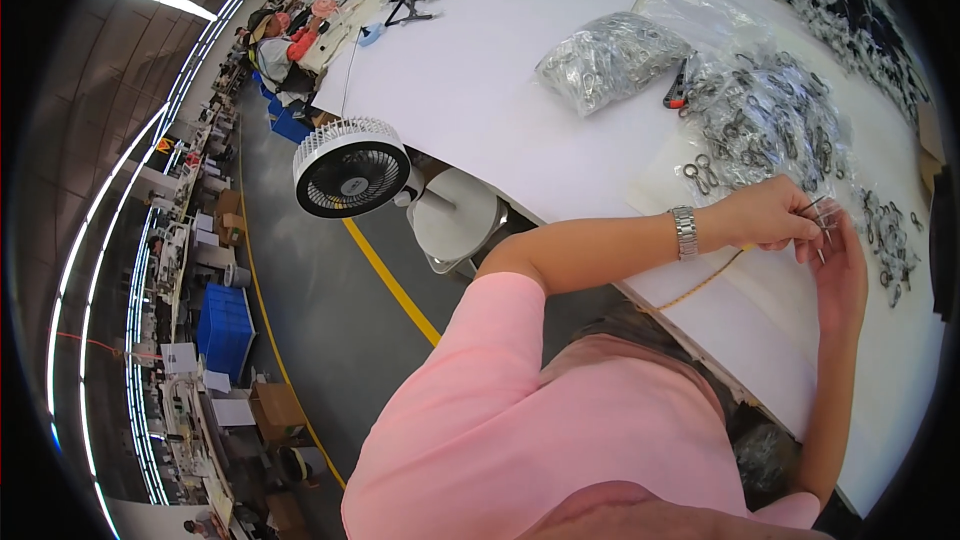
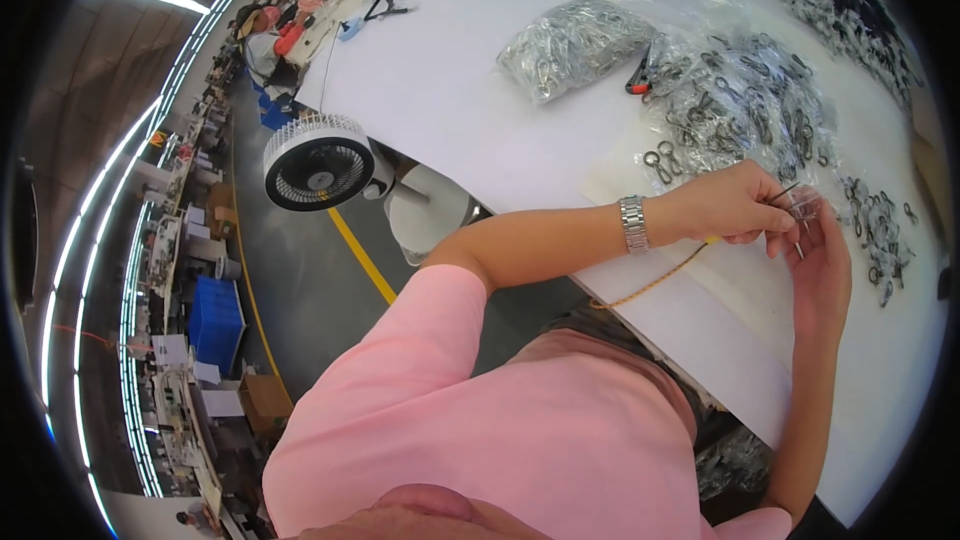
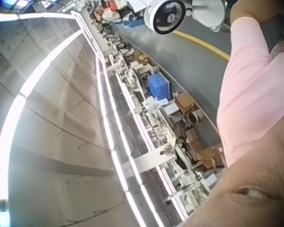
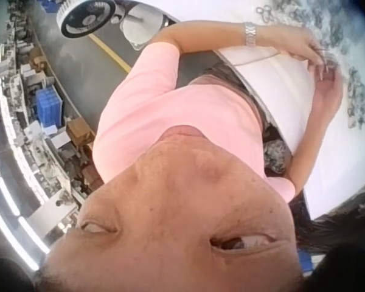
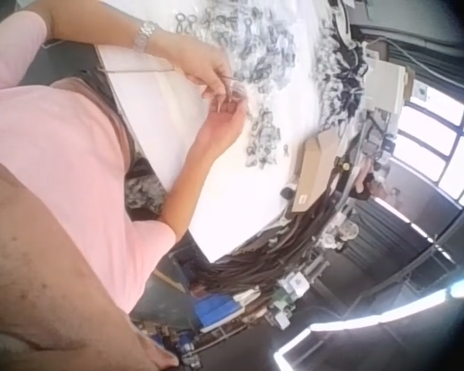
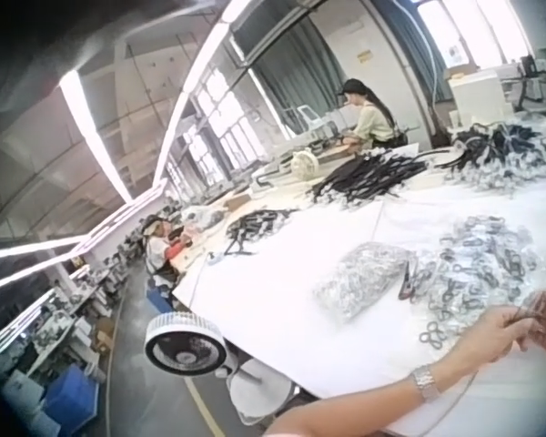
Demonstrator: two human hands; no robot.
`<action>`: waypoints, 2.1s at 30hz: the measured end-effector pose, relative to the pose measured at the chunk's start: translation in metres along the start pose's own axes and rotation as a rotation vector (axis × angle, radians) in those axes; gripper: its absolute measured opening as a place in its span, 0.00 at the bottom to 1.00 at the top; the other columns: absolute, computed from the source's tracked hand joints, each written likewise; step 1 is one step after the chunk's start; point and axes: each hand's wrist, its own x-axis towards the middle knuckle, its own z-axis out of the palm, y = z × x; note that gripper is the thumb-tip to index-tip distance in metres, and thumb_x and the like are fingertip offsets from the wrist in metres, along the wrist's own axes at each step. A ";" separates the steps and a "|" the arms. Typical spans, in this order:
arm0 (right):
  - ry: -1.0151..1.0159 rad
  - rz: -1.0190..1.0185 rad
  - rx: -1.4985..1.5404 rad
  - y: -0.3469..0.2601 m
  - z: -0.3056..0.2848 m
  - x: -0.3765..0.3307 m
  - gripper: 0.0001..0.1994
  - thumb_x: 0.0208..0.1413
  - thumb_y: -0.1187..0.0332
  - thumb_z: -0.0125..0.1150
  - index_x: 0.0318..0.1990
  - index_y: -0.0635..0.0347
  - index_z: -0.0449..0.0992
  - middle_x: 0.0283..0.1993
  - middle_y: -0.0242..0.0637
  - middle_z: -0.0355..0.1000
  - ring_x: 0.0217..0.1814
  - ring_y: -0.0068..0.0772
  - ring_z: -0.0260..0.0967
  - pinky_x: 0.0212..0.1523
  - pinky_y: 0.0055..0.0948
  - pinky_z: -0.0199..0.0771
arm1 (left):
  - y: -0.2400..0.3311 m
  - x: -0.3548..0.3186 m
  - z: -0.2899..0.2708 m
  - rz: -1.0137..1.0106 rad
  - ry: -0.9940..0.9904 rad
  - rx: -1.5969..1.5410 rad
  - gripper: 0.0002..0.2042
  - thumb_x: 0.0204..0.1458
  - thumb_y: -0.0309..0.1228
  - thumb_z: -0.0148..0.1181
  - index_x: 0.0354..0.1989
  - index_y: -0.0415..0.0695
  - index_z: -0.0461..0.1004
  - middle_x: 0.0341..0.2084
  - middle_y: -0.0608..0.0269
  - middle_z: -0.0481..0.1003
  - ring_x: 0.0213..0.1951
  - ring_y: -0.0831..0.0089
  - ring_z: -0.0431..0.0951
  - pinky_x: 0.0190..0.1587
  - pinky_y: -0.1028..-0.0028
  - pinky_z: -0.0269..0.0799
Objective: Threading a cord through small metal buckle components at a workstation.
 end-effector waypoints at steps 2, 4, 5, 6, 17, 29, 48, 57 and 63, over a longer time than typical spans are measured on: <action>-0.164 0.079 0.009 0.004 0.000 0.001 0.14 0.71 0.59 0.56 0.52 0.59 0.78 0.46 0.30 0.78 0.48 0.23 0.72 0.51 0.29 0.71 | 0.001 -0.002 0.000 0.028 0.035 0.013 0.08 0.60 0.29 0.61 0.33 0.37 0.81 0.23 0.60 0.82 0.16 0.84 0.66 0.18 0.79 0.59; -0.114 0.057 0.006 0.005 0.006 0.000 0.13 0.71 0.59 0.55 0.51 0.59 0.78 0.46 0.31 0.78 0.47 0.23 0.72 0.50 0.29 0.71 | 0.004 -0.005 -0.001 0.034 0.053 0.073 0.08 0.60 0.29 0.60 0.33 0.38 0.81 0.23 0.61 0.82 0.16 0.84 0.67 0.18 0.79 0.59; -0.050 0.030 0.001 0.006 0.007 -0.001 0.13 0.71 0.60 0.55 0.50 0.59 0.78 0.46 0.31 0.78 0.46 0.24 0.73 0.50 0.29 0.71 | 0.006 -0.007 0.000 0.039 0.057 0.130 0.08 0.61 0.30 0.60 0.32 0.39 0.81 0.23 0.63 0.82 0.16 0.84 0.67 0.18 0.79 0.59; -0.055 0.036 0.000 0.008 0.001 0.002 0.13 0.71 0.60 0.55 0.50 0.59 0.78 0.46 0.31 0.78 0.46 0.24 0.73 0.50 0.29 0.71 | 0.008 -0.008 0.001 0.037 0.065 0.127 0.08 0.61 0.30 0.60 0.32 0.39 0.81 0.23 0.63 0.82 0.16 0.84 0.67 0.18 0.79 0.59; 0.019 -0.030 0.109 -0.001 0.015 0.001 0.14 0.70 0.62 0.55 0.52 0.63 0.80 0.53 0.37 0.82 0.54 0.26 0.78 0.58 0.28 0.74 | 0.019 -0.004 -0.003 0.007 0.300 0.134 0.14 0.69 0.39 0.55 0.45 0.41 0.82 0.27 0.67 0.80 0.18 0.90 0.63 0.19 0.85 0.54; 0.076 -0.073 0.105 -0.001 0.012 -0.009 0.14 0.69 0.63 0.55 0.49 0.65 0.80 0.49 0.39 0.82 0.52 0.30 0.80 0.55 0.29 0.78 | 0.021 -0.003 0.011 0.036 0.295 0.088 0.11 0.66 0.30 0.59 0.47 0.37 0.83 0.24 0.75 0.71 0.20 0.91 0.60 0.20 0.86 0.49; 0.017 -0.082 0.080 0.005 0.019 -0.010 0.14 0.68 0.65 0.57 0.52 0.65 0.78 0.49 0.40 0.80 0.51 0.31 0.81 0.54 0.29 0.79 | 0.009 0.001 0.008 0.157 0.397 0.508 0.07 0.62 0.30 0.64 0.37 0.38 0.79 0.26 0.65 0.83 0.17 0.91 0.60 0.20 0.86 0.53; 0.035 -0.080 0.112 0.008 0.019 -0.009 0.14 0.69 0.64 0.58 0.54 0.64 0.78 0.51 0.38 0.80 0.53 0.29 0.79 0.56 0.30 0.79 | 0.011 0.004 0.016 0.087 0.425 0.186 0.10 0.63 0.33 0.65 0.35 0.39 0.79 0.23 0.65 0.80 0.17 0.90 0.62 0.19 0.85 0.52; 0.004 -0.138 0.104 0.014 0.027 -0.012 0.14 0.68 0.65 0.60 0.54 0.64 0.78 0.52 0.38 0.80 0.53 0.29 0.78 0.59 0.30 0.77 | 0.009 0.003 0.026 0.072 0.413 0.223 0.12 0.64 0.36 0.64 0.32 0.40 0.77 0.21 0.65 0.78 0.17 0.90 0.62 0.19 0.84 0.52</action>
